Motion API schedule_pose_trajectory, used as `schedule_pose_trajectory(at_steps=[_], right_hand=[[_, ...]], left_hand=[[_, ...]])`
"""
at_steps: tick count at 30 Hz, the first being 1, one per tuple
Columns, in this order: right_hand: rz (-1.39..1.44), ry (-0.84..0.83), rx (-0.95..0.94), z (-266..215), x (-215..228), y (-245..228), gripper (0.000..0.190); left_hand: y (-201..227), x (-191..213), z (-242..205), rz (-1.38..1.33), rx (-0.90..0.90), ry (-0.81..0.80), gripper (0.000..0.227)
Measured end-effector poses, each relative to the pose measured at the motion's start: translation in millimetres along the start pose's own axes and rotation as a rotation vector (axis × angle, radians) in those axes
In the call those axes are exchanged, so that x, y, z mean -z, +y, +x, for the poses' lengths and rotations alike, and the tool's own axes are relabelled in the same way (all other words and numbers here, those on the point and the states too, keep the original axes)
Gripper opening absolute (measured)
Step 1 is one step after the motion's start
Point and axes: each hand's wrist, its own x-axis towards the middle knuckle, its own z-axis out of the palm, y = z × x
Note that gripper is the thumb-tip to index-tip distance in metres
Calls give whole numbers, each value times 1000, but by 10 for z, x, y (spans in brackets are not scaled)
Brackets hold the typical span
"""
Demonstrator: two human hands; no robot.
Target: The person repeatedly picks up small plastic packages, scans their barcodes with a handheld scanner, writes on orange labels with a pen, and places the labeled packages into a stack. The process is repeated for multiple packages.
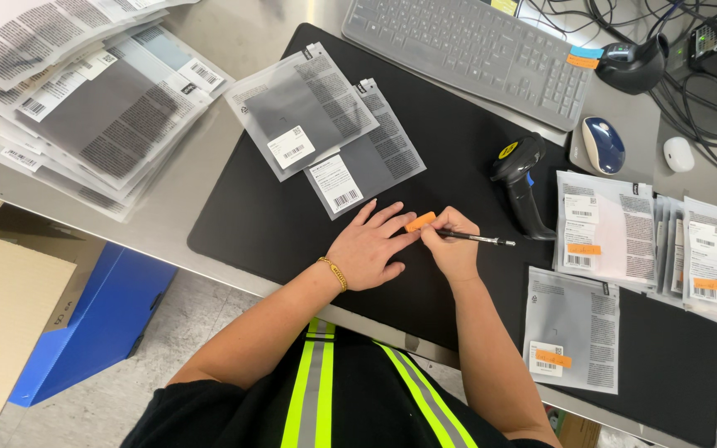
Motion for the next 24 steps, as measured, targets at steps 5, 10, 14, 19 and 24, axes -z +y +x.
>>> schedule_pose_trajectory(at_steps=[5,10,14,19,24], right_hand=[[-37,50,-9,10,21,32,20],[6,68,4,22,33,67,20],[13,71,4,21,42,59,21],[-9,82,-40,39,45,22,20],[6,105,-32,32,48,55,21]], left_hand=[[-1,-7,9,11,-1,0,61],[2,0,11,-14,11,-15,62],[6,-3,8,7,-1,-2,62],[3,2,4,-6,-5,16,62],[4,-10,-11,-10,-10,17,62]])
